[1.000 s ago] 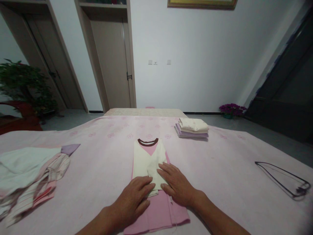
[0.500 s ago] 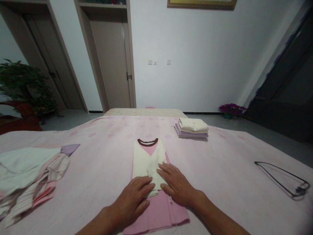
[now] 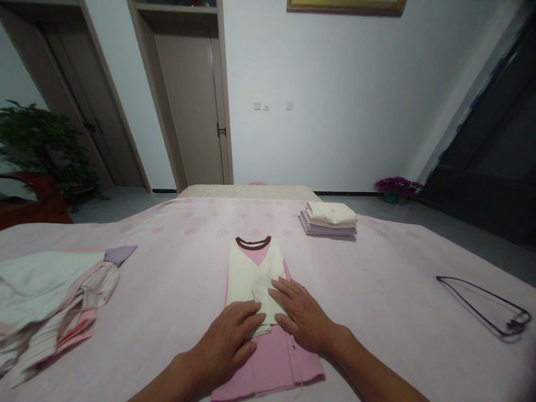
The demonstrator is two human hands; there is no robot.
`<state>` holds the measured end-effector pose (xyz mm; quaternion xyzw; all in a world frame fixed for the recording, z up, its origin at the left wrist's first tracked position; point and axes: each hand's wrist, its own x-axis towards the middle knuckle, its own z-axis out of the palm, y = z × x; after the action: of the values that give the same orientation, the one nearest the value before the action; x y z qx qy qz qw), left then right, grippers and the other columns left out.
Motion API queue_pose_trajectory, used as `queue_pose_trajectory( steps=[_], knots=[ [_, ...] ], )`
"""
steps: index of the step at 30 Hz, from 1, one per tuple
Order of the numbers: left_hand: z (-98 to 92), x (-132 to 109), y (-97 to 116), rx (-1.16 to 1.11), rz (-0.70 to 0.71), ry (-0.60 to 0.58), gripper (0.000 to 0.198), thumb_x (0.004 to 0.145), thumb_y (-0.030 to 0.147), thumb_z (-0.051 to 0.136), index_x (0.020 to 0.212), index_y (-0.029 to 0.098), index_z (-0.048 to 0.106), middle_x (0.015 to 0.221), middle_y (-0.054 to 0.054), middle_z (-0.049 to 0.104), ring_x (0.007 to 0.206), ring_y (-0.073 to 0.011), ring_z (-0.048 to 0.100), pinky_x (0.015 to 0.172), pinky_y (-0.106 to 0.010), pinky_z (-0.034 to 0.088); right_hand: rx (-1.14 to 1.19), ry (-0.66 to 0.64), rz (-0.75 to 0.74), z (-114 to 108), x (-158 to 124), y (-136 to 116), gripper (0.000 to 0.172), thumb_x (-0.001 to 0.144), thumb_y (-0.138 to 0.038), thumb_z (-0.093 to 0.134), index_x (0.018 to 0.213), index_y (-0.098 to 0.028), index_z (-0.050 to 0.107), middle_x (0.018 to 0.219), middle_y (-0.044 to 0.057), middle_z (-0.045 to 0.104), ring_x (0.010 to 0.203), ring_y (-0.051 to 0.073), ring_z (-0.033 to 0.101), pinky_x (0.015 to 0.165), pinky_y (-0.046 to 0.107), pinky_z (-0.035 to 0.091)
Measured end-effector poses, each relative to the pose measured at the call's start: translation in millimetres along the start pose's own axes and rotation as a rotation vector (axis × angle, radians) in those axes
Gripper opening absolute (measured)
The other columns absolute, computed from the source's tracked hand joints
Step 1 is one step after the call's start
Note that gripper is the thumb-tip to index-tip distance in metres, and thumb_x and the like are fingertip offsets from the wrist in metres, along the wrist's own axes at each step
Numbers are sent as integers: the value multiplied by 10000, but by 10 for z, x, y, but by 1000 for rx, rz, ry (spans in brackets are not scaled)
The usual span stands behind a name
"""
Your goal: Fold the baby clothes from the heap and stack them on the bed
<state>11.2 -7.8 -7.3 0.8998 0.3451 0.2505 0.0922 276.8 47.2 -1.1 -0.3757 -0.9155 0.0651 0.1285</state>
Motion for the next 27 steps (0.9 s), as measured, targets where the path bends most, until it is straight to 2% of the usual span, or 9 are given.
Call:
queue_pose_trajectory(
  steps=[9, 27],
  knots=[
    [-11, 9, 8, 6, 6, -4, 511, 938, 213, 558, 1438, 256, 463, 1436, -119, 534, 1299, -248, 514, 1096, -467, 465, 19, 26, 0, 29, -4, 22, 546, 966, -408, 514, 1479, -224, 478, 1557, 113, 425, 1446, 269, 362, 1200, 501, 283],
    [-13, 12, 3, 14, 7, -27, 494, 937, 211, 566, 1423, 223, 476, 1435, -132, 530, 1301, -254, 507, 1102, -472, 457, -8, -23, 8, -13, 1, -6, 547, 967, -382, 514, 1476, -185, 481, 1567, 129, 406, 1455, 280, 345, 1205, 505, 274]
  ],
)
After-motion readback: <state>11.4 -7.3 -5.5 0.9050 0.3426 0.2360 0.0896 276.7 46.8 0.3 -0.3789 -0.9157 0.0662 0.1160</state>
